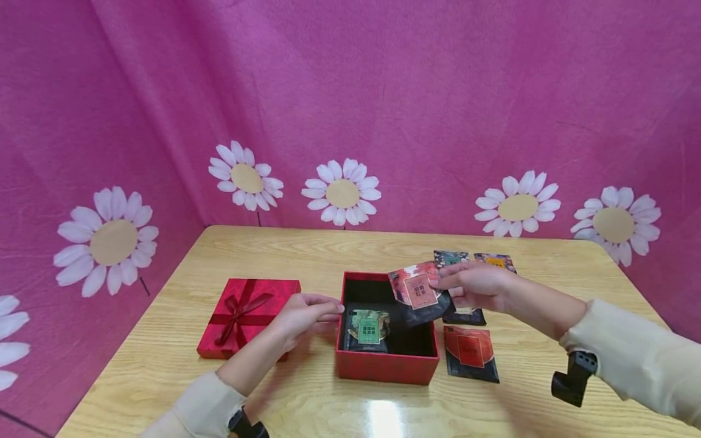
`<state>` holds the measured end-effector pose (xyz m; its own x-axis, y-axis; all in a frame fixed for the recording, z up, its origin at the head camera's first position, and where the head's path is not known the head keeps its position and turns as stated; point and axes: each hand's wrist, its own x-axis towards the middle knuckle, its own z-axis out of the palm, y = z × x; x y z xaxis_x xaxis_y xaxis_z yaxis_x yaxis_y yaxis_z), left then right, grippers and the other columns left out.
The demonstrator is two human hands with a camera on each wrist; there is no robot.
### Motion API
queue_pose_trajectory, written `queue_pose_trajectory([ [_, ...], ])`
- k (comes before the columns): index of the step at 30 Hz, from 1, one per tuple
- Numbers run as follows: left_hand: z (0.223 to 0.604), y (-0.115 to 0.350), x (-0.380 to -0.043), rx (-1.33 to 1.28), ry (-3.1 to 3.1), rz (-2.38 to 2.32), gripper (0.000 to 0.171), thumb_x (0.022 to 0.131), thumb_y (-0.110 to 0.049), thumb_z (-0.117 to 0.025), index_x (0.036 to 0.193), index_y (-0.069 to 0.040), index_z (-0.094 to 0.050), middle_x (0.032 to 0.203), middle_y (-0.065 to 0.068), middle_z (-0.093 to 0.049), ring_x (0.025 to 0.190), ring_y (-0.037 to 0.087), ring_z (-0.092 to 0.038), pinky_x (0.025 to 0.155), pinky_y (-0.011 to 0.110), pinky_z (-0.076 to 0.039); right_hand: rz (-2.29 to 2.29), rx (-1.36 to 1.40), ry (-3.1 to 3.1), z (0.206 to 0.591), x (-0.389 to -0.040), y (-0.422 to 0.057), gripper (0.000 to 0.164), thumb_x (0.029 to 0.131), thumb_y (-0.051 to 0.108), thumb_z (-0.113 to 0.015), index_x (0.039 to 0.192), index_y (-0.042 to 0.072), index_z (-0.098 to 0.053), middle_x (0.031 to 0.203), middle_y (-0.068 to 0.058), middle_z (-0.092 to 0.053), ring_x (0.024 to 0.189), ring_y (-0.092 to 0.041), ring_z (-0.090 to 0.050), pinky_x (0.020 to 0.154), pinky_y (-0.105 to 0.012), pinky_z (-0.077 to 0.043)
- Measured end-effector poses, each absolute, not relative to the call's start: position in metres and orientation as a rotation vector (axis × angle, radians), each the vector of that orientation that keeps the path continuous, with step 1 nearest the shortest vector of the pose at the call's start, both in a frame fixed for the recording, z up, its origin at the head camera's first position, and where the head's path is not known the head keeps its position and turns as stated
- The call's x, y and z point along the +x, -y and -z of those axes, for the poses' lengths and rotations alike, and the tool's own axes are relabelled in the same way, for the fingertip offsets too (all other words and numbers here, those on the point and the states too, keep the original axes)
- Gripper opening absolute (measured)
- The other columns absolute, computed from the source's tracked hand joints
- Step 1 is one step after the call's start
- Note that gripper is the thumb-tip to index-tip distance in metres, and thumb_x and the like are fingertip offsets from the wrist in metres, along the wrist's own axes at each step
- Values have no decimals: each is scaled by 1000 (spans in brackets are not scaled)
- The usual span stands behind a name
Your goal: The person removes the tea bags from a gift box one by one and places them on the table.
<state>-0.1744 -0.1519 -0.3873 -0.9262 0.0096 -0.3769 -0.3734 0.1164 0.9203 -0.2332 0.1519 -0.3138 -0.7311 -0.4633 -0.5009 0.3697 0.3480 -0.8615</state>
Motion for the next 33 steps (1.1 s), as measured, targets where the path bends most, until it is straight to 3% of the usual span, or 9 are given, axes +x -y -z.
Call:
queue_pose_trajectory([
  [6, 390, 152, -176, -347, -2006, -1980, 34, 90, -12, -65, 116, 8, -62, 116, 25, -68, 104, 31, -70, 94, 40, -54, 1554, -69, -1801, 315, -237, -174, 12, 96, 11, -54, 107, 7, -58, 86, 4, -72, 81, -5, -68, 79, -21, -59],
  [8, 391, 152, -176, -354, -1985, -2000, 32, 90, -11, -64, 115, 9, -63, 116, 25, -67, 105, 32, -69, 95, 41, -54, 1580, -63, -1778, 316, -238, -182, 15, 96, 11, -54, 110, 5, -55, 87, 5, -72, 83, -5, -68, 80, -22, -59],
  [12, 390, 152, -175, -371, -1976, -1997, 31, 89, -13, -65, 114, 6, -65, 116, 24, -68, 105, 32, -69, 94, 40, -54, 1612, -1, -1756, 317, -238, -197, 49, 97, 14, -54, 136, -4, -32, 90, 5, -71, 86, -5, -68, 82, -22, -58],
  [15, 390, 154, -174, -394, -1988, -1970, 32, 89, -15, -67, 115, 5, -65, 117, 23, -68, 105, 32, -69, 93, 39, -55, 1624, 42, -1739, 318, -239, -206, 62, 97, 17, -55, 143, -6, -20, 92, 6, -71, 87, -5, -68, 83, -23, -58],
  [20, 386, 159, -172, -441, -2020, -1940, 32, 88, -17, -68, 114, 2, -67, 115, 19, -69, 104, 30, -70, 92, 37, -56, 1636, 58, -1725, 322, -243, -217, 51, 97, 18, -55, 137, -3, -31, 93, 5, -72, 88, -6, -68, 84, -23, -58],
  [25, 383, 160, -172, -457, -2010, -1955, 32, 87, -18, -70, 112, 0, -67, 113, 16, -70, 101, 28, -71, 91, 37, -56, 1635, 81, -1783, 325, -250, -230, 52, 97, 20, -56, 137, -3, -30, 91, 6, -71, 87, -7, -68, 82, -23, -59],
  [27, 383, 160, -172, -455, -2002, -1963, 32, 87, -18, -71, 113, -1, -67, 112, 16, -70, 102, 29, -70, 91, 37, -56, 1645, 92, -1795, 327, -254, -237, 41, 97, 20, -56, 130, -1, -40, 90, 5, -71, 85, -7, -67, 81, -23, -59],
  [31, 384, 159, -173, -449, -1998, -1975, 31, 87, -18, -70, 112, 0, -68, 112, 17, -70, 102, 29, -70, 91, 37, -56, 1716, 158, -1727, 331, -260, -253, 9, 97, 17, -55, 100, 9, -58, 87, 3, -71, 83, -7, -67, 79, -23, -59],
  [33, 385, 159, -173, -450, -2001, -1975, 30, 87, -17, -70, 111, 0, -68, 111, 16, -71, 101, 28, -71, 91, 37, -56, 1760, 202, -1667, 334, -262, -260, 9, 97, 15, -56, 89, 11, -60, 85, 1, -71, 82, -8, -67, 78, -23, -59],
])
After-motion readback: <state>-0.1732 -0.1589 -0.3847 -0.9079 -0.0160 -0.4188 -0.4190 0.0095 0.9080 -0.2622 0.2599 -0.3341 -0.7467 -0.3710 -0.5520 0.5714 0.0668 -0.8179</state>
